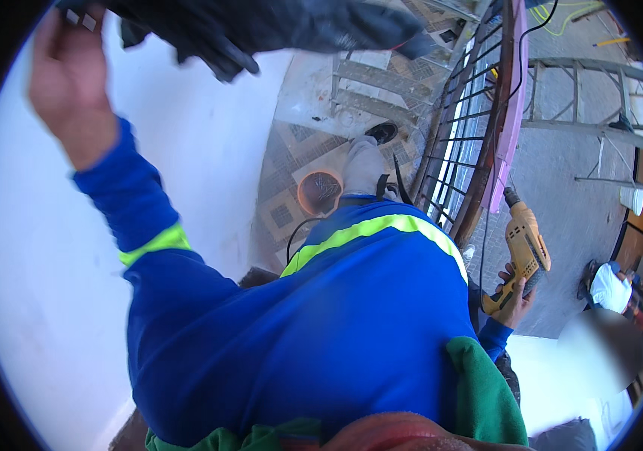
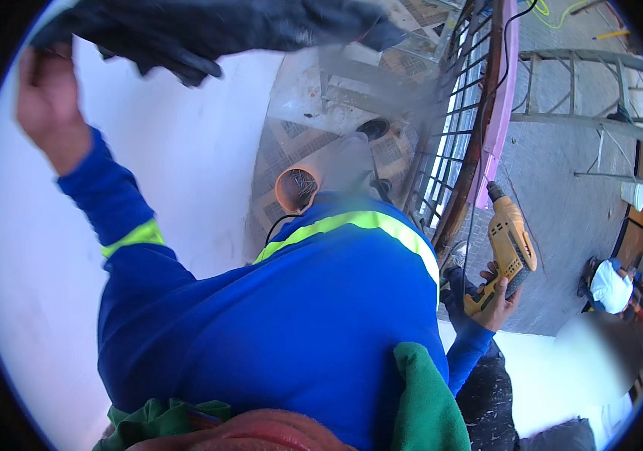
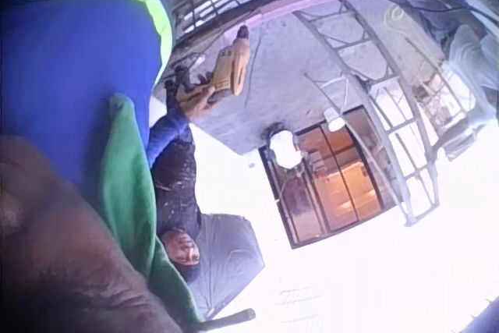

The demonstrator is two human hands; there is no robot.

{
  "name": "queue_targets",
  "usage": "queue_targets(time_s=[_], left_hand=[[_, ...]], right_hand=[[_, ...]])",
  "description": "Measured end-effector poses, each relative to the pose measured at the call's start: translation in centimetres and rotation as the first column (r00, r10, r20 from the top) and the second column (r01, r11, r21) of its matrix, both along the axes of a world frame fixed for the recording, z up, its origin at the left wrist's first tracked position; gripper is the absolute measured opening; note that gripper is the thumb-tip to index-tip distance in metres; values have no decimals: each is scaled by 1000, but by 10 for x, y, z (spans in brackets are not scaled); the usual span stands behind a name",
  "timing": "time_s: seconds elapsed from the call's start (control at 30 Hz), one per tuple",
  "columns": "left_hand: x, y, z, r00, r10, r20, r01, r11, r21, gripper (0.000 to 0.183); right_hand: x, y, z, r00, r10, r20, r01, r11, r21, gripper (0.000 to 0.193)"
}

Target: The person positions a long purple molding strip along a curved metal frame, then uses a hammer to tap it into place. They then use a power drill to fasten the strip to the frame, securing it with screws.

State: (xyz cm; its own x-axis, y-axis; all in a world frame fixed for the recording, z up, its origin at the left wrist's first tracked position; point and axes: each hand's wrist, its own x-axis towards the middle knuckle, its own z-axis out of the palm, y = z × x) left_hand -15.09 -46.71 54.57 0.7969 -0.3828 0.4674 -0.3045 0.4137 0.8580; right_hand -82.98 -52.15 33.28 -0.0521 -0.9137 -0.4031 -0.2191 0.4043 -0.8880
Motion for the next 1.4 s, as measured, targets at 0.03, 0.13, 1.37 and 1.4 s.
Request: queue_targets(time_s=[0.03,0.13,1.37,1.4], left_hand=[[-1,31,-39,993,78,-91,-76,997,22,29],[4,158,-156,890,247,-384,-200,967,159,11],[-429,-421,-467,-891,-412,-189,-126,-174,977,103],[-427,-420,-468,-900,-417,-128,-76,-140,987,101]], right_hand=[[-1,-2,1,1000,23,-20,-23,1000,-10,44],[-2,-6,10,994,102,-36,-102,995,-11,44],[183,114,22,130,-796,591,876,371,308,57],[184,108,19,114,-804,584,875,359,325,57]])
